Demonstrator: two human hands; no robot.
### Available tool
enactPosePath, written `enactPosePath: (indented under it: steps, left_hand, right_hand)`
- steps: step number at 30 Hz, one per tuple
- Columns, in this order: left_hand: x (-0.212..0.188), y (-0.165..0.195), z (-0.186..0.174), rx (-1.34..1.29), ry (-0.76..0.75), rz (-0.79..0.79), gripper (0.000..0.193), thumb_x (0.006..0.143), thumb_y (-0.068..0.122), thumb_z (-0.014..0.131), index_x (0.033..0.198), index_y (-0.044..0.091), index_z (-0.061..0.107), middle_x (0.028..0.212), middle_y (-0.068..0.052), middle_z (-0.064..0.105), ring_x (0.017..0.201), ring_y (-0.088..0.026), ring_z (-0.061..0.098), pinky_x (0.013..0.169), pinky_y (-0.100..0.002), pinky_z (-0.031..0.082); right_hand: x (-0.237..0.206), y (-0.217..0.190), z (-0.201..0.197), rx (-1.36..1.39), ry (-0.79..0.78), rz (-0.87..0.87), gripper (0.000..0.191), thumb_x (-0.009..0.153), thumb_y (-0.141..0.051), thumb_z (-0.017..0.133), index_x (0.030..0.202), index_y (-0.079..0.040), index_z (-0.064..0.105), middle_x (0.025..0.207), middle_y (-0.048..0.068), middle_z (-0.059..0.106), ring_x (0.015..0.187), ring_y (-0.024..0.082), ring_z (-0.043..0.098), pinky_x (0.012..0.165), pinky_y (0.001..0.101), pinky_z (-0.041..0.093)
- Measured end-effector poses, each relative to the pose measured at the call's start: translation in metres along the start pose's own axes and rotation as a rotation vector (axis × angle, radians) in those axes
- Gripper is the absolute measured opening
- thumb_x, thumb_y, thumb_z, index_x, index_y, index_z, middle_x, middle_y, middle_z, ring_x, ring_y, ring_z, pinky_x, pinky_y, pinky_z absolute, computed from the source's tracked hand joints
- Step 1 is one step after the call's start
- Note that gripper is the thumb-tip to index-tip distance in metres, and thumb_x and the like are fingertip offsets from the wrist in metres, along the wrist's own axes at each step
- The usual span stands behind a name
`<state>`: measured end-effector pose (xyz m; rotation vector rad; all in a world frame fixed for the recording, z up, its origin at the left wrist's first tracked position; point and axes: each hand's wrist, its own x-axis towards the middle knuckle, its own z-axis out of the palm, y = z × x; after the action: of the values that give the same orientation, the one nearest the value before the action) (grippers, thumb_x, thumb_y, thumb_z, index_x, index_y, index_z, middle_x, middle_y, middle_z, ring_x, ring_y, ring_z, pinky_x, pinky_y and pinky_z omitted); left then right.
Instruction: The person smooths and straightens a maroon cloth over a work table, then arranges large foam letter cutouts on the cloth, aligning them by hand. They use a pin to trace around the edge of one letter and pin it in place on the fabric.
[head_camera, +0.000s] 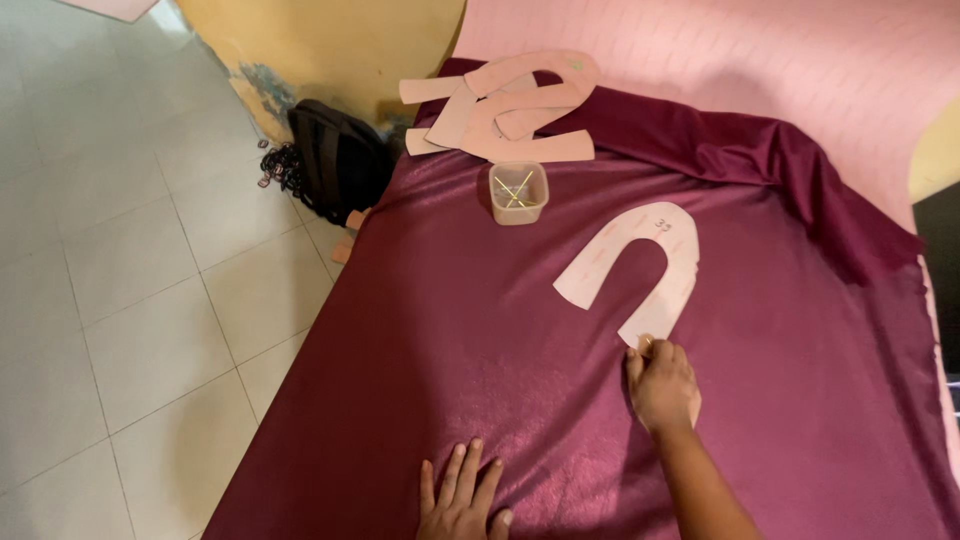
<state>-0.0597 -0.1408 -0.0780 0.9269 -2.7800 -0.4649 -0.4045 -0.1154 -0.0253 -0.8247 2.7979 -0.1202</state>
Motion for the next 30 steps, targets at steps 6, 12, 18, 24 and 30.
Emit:
enactPosePath:
  steps: [6, 12, 18, 24, 30]
  left_hand:
    - [0.076, -0.048, -0.025, -0.256, 0.314, -0.026, 0.053, 0.096, 0.04, 0.053, 0.136, 0.006, 0.06, 0.137, -0.017, 0.058, 0.132, -0.033, 0.052, 0.113, -0.064, 0.023]
    - [0.271, -0.143, -0.088, -0.311, 0.635, 0.02, 0.036, 0.099, 0.024, 0.062, 0.124, -0.001, 0.06, 0.126, -0.021, 0.064, 0.119, -0.039, 0.061, 0.103, -0.048, 0.05]
    - [0.394, -0.19, -0.119, -0.4, 0.432, -0.535, 0.064, 0.096, 0.05, 0.061, 0.142, 0.006, 0.055, 0.139, -0.016, 0.065, 0.131, -0.032, 0.06, 0.112, -0.044, 0.043]
    - [0.445, -0.196, -0.132, -0.838, 0.298, -0.598, 0.087, 0.097, 0.059, 0.057, 0.157, 0.002, 0.031, 0.154, -0.023, 0.044, 0.142, -0.034, 0.043, 0.116, -0.04, 0.031]
    - [0.472, -0.171, -0.143, -1.211, 0.622, -0.469, 0.083, 0.094, 0.041, 0.071, 0.149, -0.007, 0.033, 0.135, -0.021, 0.062, 0.125, -0.025, 0.061, 0.107, -0.035, 0.048]
  right_hand:
    - [-0.001, 0.004, 0.021, -0.142, 0.097, -0.035, 0.055, 0.104, -0.053, 0.033, 0.127, -0.007, 0.054, 0.119, 0.015, 0.059, 0.112, 0.032, 0.062, 0.095, 0.0454, 0.054]
    - [0.009, 0.012, 0.033, -0.2, 0.037, 0.015, 0.06, 0.105, -0.055, 0.031, 0.128, -0.005, 0.056, 0.114, 0.015, 0.061, 0.104, 0.031, 0.065, 0.091, 0.0447, 0.056]
    - [0.01, 0.019, 0.045, -0.148, 0.181, -0.045, 0.058, 0.101, -0.052, 0.041, 0.128, -0.003, 0.057, 0.113, 0.016, 0.062, 0.102, 0.034, 0.064, 0.088, 0.0459, 0.055]
    - [0.008, 0.021, 0.048, -0.09, 0.224, -0.055, 0.054, 0.101, -0.05, 0.044, 0.122, -0.003, 0.059, 0.111, 0.016, 0.063, 0.1, 0.034, 0.065, 0.087, 0.0458, 0.056]
    - [0.01, 0.023, 0.045, -0.105, 0.129, -0.013, 0.053, 0.102, -0.052, 0.041, 0.12, -0.006, 0.058, 0.109, 0.014, 0.062, 0.096, 0.031, 0.065, 0.085, 0.0439, 0.056]
